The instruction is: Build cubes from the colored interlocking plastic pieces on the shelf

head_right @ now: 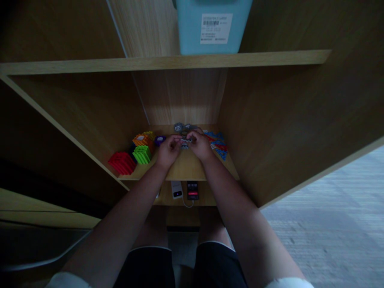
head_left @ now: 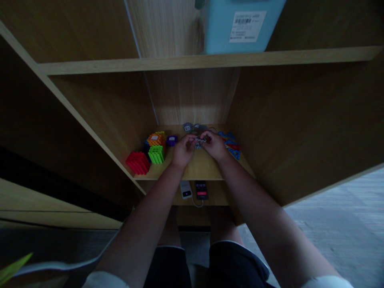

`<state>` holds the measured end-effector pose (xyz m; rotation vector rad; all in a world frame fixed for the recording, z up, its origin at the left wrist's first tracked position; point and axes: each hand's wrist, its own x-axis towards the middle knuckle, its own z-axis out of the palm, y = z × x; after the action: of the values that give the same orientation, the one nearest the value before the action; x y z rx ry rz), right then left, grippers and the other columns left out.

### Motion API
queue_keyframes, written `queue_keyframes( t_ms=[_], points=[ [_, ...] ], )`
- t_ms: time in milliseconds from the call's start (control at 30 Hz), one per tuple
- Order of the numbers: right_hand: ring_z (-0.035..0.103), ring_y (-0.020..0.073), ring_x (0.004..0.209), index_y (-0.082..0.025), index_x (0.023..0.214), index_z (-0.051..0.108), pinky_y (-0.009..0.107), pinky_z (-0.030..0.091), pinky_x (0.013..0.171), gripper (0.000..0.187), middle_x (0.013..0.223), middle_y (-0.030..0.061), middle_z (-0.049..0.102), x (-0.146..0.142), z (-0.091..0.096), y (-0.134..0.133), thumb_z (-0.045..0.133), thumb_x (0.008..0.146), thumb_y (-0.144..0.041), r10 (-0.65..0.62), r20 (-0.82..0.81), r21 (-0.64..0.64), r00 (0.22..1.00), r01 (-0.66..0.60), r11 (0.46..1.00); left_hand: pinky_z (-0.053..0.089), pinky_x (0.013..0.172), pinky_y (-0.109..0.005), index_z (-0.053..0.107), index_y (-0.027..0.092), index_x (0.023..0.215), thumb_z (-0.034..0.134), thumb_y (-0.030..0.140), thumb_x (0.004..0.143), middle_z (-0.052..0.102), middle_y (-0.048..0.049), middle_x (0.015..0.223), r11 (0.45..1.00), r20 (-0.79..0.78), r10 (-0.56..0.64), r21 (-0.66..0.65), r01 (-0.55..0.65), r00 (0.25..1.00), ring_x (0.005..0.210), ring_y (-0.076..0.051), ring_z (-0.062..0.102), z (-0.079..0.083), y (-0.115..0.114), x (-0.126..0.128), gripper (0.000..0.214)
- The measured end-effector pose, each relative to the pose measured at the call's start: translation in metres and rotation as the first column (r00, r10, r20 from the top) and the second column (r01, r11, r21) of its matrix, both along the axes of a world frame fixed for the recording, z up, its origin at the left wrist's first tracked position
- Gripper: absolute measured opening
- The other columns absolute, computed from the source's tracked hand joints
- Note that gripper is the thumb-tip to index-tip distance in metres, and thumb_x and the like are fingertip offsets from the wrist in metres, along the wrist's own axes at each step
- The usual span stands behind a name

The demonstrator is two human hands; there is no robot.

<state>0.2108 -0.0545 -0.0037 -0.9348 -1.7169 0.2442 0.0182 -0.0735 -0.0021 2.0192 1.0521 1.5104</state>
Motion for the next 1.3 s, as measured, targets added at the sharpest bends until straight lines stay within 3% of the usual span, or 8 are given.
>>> queue_keyframes(
  t_ms=[333, 633, 933, 1033, 1200, 1300],
  points=[
    [0.064, 0.0214, 0.078, -0.027, 0.088, 0.062, 0.035, 0.052, 0.077, 0.009, 0.084, 0.0001, 0.069, -0.003, -0.001, -0.003, 0.070, 0.088, -0.029, -0.012, 0.035, -0.069, 0.999, 0.014, 0.997, 0.060, 0.088, -0.032, 0.069, 0.023, 0.123, 0.072, 0.026, 0.101, 0.077, -0.0028, 0.098, 1.000, 0.008, 0.001, 0.023, -0.001, 1.000, 0.090, -0.018, 0.074, -0.007, 0.008, 0.000, 0.022],
    [0.074, 0.0249, 0.102, -0.028, 0.085, 0.057, 0.041, 0.060, 0.093, 0.016, 0.102, 0.0029, 0.079, -0.009, -0.002, -0.001, 0.072, 0.084, -0.034, 0.141, -0.165, -0.143, 0.976, -0.165, 0.976, 0.060, 0.087, -0.032, 0.073, 0.023, 0.119, 0.072, 0.022, 0.101, 0.079, -0.0049, 0.102, 1.000, 0.001, 0.000, 0.009, 0.000, 1.000, 0.091, -0.019, 0.075, -0.004, 0.005, 0.001, 0.018],
    [0.070, 0.0216, 0.087, -0.029, 0.091, 0.050, 0.036, 0.058, 0.082, 0.031, 0.088, -0.0009, 0.071, -0.010, -0.009, 0.004, 0.075, 0.089, -0.047, 0.161, -0.228, -0.221, 0.960, -0.212, 0.952, 0.062, 0.088, -0.035, 0.073, 0.023, 0.116, 0.071, 0.026, 0.102, 0.080, -0.0063, 0.103, 1.000, 0.019, 0.025, 0.001, -0.025, 1.000, 0.091, -0.021, 0.075, -0.008, 0.009, -0.001, 0.014],
    [0.069, 0.0212, 0.085, -0.029, 0.096, 0.052, 0.035, 0.058, 0.080, 0.033, 0.088, -0.0015, 0.070, -0.010, -0.009, 0.004, 0.078, 0.089, -0.049, 0.148, -0.228, -0.210, 0.962, -0.197, 0.958, 0.061, 0.091, -0.035, 0.073, 0.023, 0.112, 0.071, 0.026, 0.102, 0.079, -0.0063, 0.103, 0.999, -0.003, 0.042, 0.009, -0.042, 0.999, 0.095, -0.021, 0.075, -0.005, 0.007, -0.002, 0.011],
    [0.071, 0.0257, 0.101, -0.028, 0.093, 0.067, 0.041, 0.058, 0.094, 0.018, 0.105, 0.0041, 0.075, -0.004, -0.002, 0.000, 0.080, 0.088, -0.039, 0.057, -0.057, -0.070, 0.997, -0.061, 0.996, 0.059, 0.093, -0.034, 0.075, 0.023, 0.107, 0.074, 0.025, 0.101, 0.074, -0.0067, 0.107, 0.993, -0.046, 0.055, 0.105, -0.050, 0.997, 0.101, -0.021, 0.071, 0.001, 0.002, -0.003, 0.007],
    [0.070, 0.0249, 0.095, -0.027, 0.090, 0.070, 0.038, 0.056, 0.087, 0.010, 0.100, 0.0044, 0.074, -0.001, 0.000, -0.001, 0.077, 0.087, -0.033, 0.019, -0.006, -0.059, 1.000, -0.019, 0.998, 0.058, 0.094, -0.034, 0.073, 0.023, 0.114, 0.077, 0.024, 0.099, 0.072, -0.0063, 0.110, 0.990, -0.031, 0.040, 0.139, -0.035, 0.999, 0.101, -0.021, 0.069, 0.000, 0.003, -0.002, 0.016]
  ],
)
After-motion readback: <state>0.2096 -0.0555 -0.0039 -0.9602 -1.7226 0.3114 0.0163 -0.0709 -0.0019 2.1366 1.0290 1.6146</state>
